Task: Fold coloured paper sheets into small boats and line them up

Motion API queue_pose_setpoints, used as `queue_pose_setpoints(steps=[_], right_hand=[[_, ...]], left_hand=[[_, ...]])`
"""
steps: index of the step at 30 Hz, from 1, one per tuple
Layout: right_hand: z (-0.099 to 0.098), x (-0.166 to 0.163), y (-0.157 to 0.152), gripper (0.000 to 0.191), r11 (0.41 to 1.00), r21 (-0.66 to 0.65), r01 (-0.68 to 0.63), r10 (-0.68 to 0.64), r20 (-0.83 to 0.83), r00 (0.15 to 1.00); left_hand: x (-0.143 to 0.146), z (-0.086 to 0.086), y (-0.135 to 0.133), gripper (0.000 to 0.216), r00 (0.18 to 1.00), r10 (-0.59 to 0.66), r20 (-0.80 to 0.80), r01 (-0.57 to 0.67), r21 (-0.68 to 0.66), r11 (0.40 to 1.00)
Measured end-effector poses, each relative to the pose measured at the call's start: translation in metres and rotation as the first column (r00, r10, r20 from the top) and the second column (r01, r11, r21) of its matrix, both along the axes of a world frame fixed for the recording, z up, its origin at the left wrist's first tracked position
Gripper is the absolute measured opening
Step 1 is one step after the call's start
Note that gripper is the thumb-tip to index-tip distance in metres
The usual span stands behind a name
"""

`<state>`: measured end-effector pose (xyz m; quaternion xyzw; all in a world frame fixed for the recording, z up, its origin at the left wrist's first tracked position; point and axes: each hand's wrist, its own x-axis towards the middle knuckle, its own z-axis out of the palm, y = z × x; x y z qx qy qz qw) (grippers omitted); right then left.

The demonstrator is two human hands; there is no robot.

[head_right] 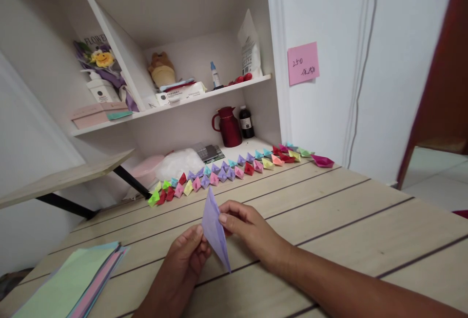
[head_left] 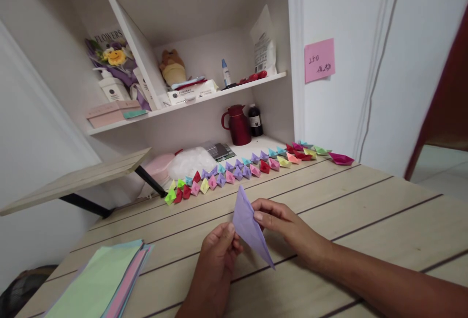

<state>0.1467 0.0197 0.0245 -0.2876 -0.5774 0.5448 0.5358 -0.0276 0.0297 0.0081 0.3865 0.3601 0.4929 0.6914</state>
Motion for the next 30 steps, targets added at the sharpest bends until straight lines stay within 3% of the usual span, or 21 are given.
queue_pose_setpoints(steps=[11, 24, 30], right_hand=[[0.003, 0.003, -0.002, 0.026, 0.997, 0.038, 0.060, -0.061, 0.012, 0.998], [-0.002, 0.001, 0.002, 0.021, 0.992, -0.125, 0.007, -0.026, -0.148, 0.989], [-0.002, 0.001, 0.000, 0.011, 0.997, -0.046, 0.067, -0.070, -0.067, 0.995]], left_hand=[[-0.001, -0.013, 0.006, 0.028, 0.995, -0.055, -0.086, 0.064, 0.105, 0.992], [0.001, -0.003, 0.001, 0.026, 0.987, -0.074, -0.143, 0.089, 0.101, 0.991], [0.001, -0.005, 0.001, 0.026, 0.988, -0.054, -0.144, 0.069, 0.098, 0.993]])
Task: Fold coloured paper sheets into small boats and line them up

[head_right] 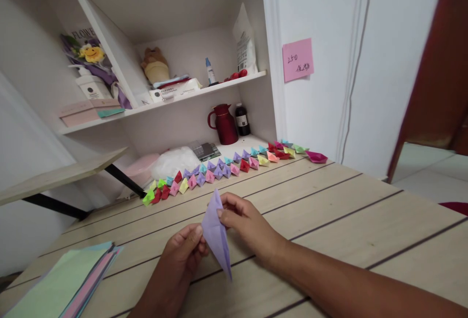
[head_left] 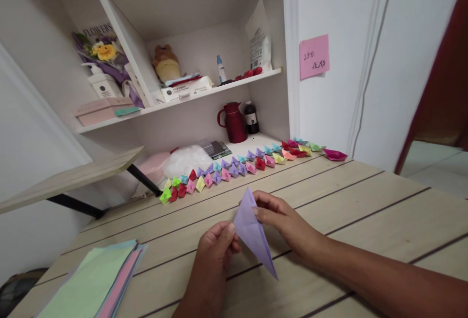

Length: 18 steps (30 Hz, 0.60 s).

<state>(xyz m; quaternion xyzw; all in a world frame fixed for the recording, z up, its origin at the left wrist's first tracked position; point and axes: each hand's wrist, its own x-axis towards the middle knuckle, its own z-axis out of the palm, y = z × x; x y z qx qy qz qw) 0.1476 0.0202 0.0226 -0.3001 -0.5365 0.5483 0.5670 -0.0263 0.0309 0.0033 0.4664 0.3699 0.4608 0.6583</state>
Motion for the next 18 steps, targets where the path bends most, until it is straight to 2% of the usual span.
queue_pose_setpoints(steps=[7, 10, 14, 16, 18], right_hand=[[-0.006, -0.003, 0.007, 0.030, 0.999, 0.015, 0.048, -0.049, 0.070, 0.996], [-0.007, -0.003, 0.008, 0.032, 0.998, -0.012, 0.068, -0.066, 0.120, 0.991], [-0.008, 0.001, 0.007, 0.036, 0.997, -0.073, 0.009, 0.007, 0.208, 0.978], [-0.011, 0.003, 0.007, 0.034, 0.999, -0.045, -0.009, 0.021, 0.284, 0.959], [-0.015, 0.004, 0.008, 0.030, 0.999, 0.040, 0.001, -0.017, 0.383, 0.924]], left_hand=[[0.002, 0.002, -0.002, 0.026, 0.996, 0.089, -0.028, -0.090, -0.015, 0.996], [0.001, 0.000, 0.000, 0.026, 0.985, 0.111, -0.129, -0.107, 0.037, 0.994], [-0.001, -0.004, 0.007, 0.022, 0.948, 0.131, -0.289, -0.085, 0.168, 0.982], [-0.001, -0.004, 0.008, 0.018, 0.923, 0.144, -0.358, -0.068, 0.215, 0.974], [-0.001, -0.004, 0.009, 0.014, 0.891, 0.151, -0.429, -0.048, 0.243, 0.969]])
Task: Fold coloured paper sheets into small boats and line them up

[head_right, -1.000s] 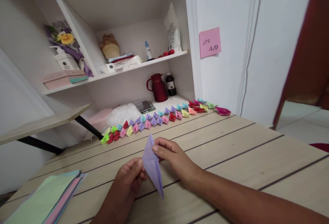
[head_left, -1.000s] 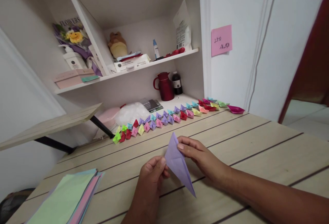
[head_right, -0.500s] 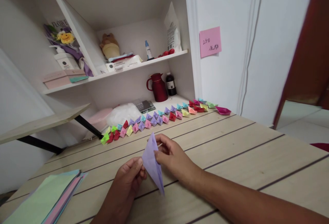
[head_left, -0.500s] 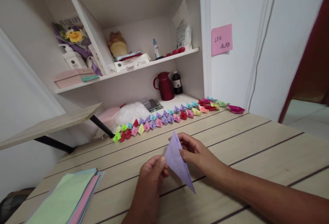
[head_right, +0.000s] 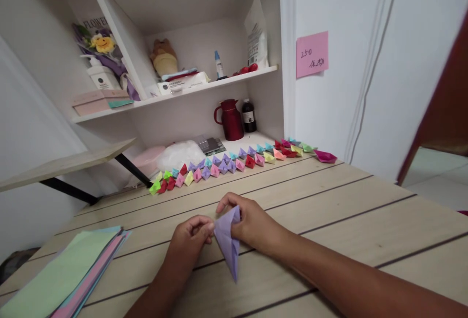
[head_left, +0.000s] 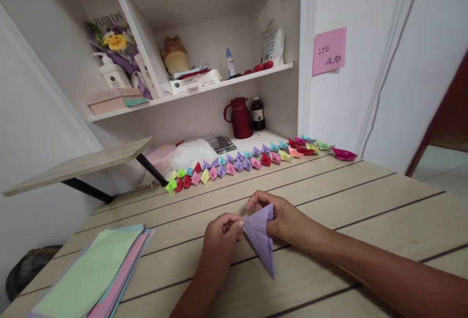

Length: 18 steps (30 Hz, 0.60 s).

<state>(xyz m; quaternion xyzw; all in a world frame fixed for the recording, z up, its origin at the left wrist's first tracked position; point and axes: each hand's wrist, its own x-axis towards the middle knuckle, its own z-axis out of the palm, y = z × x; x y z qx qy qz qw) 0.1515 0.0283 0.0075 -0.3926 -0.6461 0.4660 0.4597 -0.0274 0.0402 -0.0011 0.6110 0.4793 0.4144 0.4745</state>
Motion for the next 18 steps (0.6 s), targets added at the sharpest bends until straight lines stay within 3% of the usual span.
queue_pose_setpoints(steps=[9, 14, 18], right_hand=[[-0.011, -0.006, -0.001, 0.027, 0.947, 0.320, -0.007, -0.141, 0.434, 0.890], [-0.011, -0.007, 0.000, 0.025, 0.949, 0.314, -0.029, -0.131, 0.478, 0.868], [-0.012, -0.006, 0.001, 0.022, 0.958, 0.279, -0.067, -0.090, 0.514, 0.853]], left_hand=[[-0.005, -0.008, 0.002, 0.020, 0.995, -0.039, -0.089, 0.049, 0.113, 0.992], [-0.012, -0.003, -0.006, 0.022, 0.941, -0.115, -0.318, 0.201, 0.253, 0.946], [-0.020, 0.004, -0.014, 0.034, 0.858, -0.177, -0.482, 0.335, 0.264, 0.904]])
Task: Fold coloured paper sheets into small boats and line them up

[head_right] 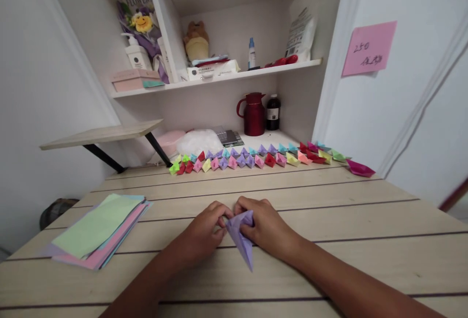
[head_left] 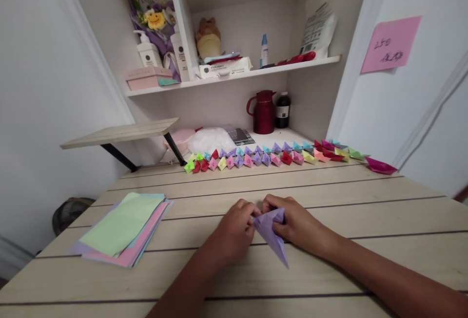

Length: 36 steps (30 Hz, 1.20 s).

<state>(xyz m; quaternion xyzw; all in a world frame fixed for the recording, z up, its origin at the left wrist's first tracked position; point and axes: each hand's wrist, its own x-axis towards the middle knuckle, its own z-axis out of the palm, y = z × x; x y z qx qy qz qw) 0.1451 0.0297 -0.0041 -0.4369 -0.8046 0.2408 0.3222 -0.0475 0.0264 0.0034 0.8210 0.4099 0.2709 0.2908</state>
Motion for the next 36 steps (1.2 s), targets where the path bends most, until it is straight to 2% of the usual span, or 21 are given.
queue_pose_setpoints(steps=[5, 11, 15, 18, 26, 30, 36], right_hand=[[-0.001, 0.001, 0.001, 0.013, 0.999, -0.023, -0.029, 0.030, 0.023, 0.999], [-0.002, -0.002, 0.001, 0.038, 1.000, -0.008, -0.006, 0.005, -0.032, 0.999], [-0.002, -0.004, 0.002, 0.020, 1.000, 0.002, 0.003, -0.003, 0.018, 1.000], [-0.002, -0.004, 0.003, 0.014, 0.999, 0.025, -0.024, 0.024, -0.005, 1.000], [0.000, -0.005, -0.002, 0.025, 1.000, -0.009, -0.005, 0.006, 0.023, 1.000], [0.001, -0.007, -0.008, 0.024, 0.999, 0.048, -0.017, 0.013, 0.088, 0.996], [-0.001, -0.007, -0.008, 0.020, 0.997, 0.073, 0.031, -0.039, 0.111, 0.993]], left_hand=[[-0.006, 0.003, 0.001, 0.024, 0.990, 0.075, -0.122, -0.070, 0.046, 0.996], [-0.005, 0.002, 0.006, 0.023, 0.987, 0.040, -0.157, -0.024, 0.102, 0.995], [-0.001, 0.002, 0.006, 0.022, 0.981, -0.023, -0.193, 0.046, 0.117, 0.992], [0.000, 0.001, 0.007, 0.021, 0.980, -0.015, -0.198, 0.044, 0.146, 0.988], [-0.007, -0.003, 0.013, 0.034, 0.984, 0.045, -0.174, -0.016, 0.168, 0.986], [-0.007, -0.004, 0.011, 0.031, 0.982, 0.033, -0.186, 0.003, 0.193, 0.981], [-0.008, -0.005, 0.009, 0.024, 0.961, 0.141, -0.236, -0.088, 0.222, 0.971]])
